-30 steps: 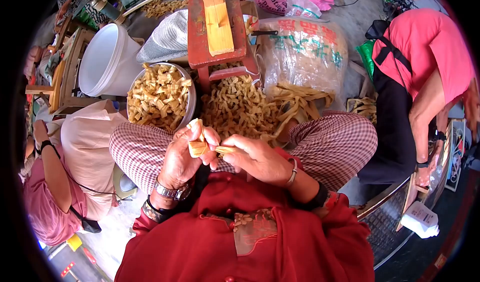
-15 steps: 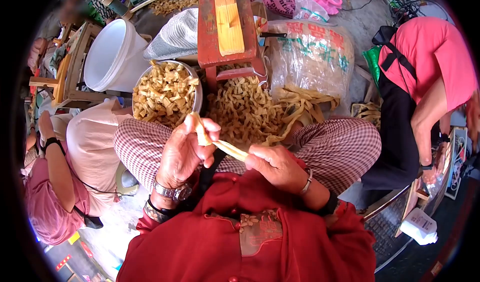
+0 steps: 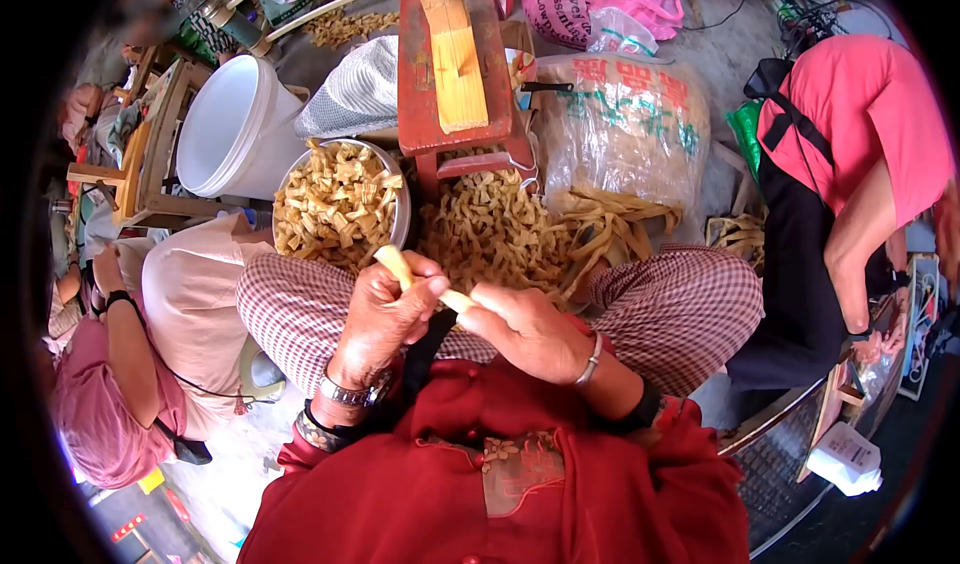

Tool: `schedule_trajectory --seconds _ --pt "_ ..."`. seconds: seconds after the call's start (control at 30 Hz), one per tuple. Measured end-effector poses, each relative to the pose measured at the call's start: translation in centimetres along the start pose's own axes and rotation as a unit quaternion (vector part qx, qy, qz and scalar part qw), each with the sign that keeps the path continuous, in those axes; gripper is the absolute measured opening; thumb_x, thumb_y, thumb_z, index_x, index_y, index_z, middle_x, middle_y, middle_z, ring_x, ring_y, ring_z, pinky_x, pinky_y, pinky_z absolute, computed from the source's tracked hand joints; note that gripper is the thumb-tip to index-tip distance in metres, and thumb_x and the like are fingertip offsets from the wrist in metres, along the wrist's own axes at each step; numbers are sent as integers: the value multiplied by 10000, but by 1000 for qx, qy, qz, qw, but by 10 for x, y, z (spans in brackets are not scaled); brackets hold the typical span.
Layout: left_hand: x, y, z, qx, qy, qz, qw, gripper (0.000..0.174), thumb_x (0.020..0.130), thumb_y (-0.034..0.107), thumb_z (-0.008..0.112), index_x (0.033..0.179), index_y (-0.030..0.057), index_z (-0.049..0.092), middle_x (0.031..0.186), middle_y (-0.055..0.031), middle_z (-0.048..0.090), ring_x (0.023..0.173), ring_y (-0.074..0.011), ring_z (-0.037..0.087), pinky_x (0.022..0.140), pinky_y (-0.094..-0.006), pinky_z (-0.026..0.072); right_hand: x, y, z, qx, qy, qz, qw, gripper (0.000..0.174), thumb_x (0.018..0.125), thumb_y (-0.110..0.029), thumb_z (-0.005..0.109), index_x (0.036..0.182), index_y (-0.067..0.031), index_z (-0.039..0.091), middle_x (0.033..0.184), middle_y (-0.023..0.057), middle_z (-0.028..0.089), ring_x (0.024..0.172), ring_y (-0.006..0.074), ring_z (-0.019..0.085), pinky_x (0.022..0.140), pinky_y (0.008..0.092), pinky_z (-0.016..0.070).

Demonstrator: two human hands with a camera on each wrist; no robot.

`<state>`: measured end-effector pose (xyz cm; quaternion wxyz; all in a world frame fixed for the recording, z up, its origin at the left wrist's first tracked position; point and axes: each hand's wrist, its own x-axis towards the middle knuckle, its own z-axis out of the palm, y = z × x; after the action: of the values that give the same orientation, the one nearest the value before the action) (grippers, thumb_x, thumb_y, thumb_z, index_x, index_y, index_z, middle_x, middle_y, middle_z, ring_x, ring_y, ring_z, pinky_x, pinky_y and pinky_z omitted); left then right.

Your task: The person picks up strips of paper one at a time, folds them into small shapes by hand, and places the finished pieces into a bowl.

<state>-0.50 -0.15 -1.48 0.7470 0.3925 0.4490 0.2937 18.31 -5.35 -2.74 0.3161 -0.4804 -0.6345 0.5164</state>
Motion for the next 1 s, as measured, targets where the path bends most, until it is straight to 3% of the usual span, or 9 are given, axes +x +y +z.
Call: schedule_trajectory --seconds 0.1,0.23,0.43,0.63,0.73,0.83,0.87,0.97,1.0 --pt "-8 17 -9 -72 -8 32 997 56 881 30 590 835 34 558 586 51 452 425 -11 351 368 -179 264 -4 -18 -8 39 -14 -28 999 223 938 -202 511 822 -11 518 627 136 472 545 259 488 526 349 387" --pt "-4 35 -10 -136 -9 68 988 65 891 41 563 831 23 544 636 19 470 482 -31 381 380 -179 323 9 -28 -25 -22 -4 -57 998 209 922 -187 532 801 -16 530 621 138 470 550 277 511 524 364 388" --pt "59 87 -2 -9 14 170 985 91 912 73 542 824 49 552 611 30 488 439 -32 402 369 -182 345 77 -46 -84 -305 154 -202 918 207 889 -213 567 754 -76 488 560 98 491 492 285 538 441 390 404" --pt "123 132 10 95 64 279 954 137 903 134 579 789 60 592 563 54 503 421 -28 423 380 -187 334 131 -60 -132 -414 234 -199 857 145 892 -179 530 819 -62 483 638 133 547 615 344 577 520 434 437" --pt "148 139 11 61 46 291 954 124 899 132 575 810 52 610 578 54 516 432 -25 421 396 -195 339 146 -53 -144 -438 255 -202 838 96 883 -123 498 833 -45 471 675 144 562 649 358 585 537 444 439" --pt "170 127 8 139 80 287 944 116 895 126 577 839 36 622 592 46 537 461 -23 437 424 -198 347 158 -27 -147 -488 235 -184 820 60 878 -83 458 842 -36 460 683 148 570 652 367 591 535 440 445" --pt "181 116 3 160 92 269 945 134 892 121 575 842 9 628 600 42 548 498 -30 460 453 -204 367 163 -11 -143 -506 225 -146 820 60 882 -77 438 838 -38 452 659 150 562 621 370 586 523 444 447" --pt "182 98 -10 430 239 288 822 189 897 118 562 790 -25 625 630 -2 602 529 -51 480 488 -231 411 151 18 -126 -480 184 -52 856 51 878 -74 452 843 -38 460 636 149 554 584 363 577 507 442 447" --pt "173 98 -11 365 197 253 874 201 899 142 570 801 -24 626 635 -10 610 529 -50 478 488 -230 408 139 20 -121 -406 226 -107 879 39 876 -75 474 870 -39 487 632 151 547 565 353 570 497 438 443"
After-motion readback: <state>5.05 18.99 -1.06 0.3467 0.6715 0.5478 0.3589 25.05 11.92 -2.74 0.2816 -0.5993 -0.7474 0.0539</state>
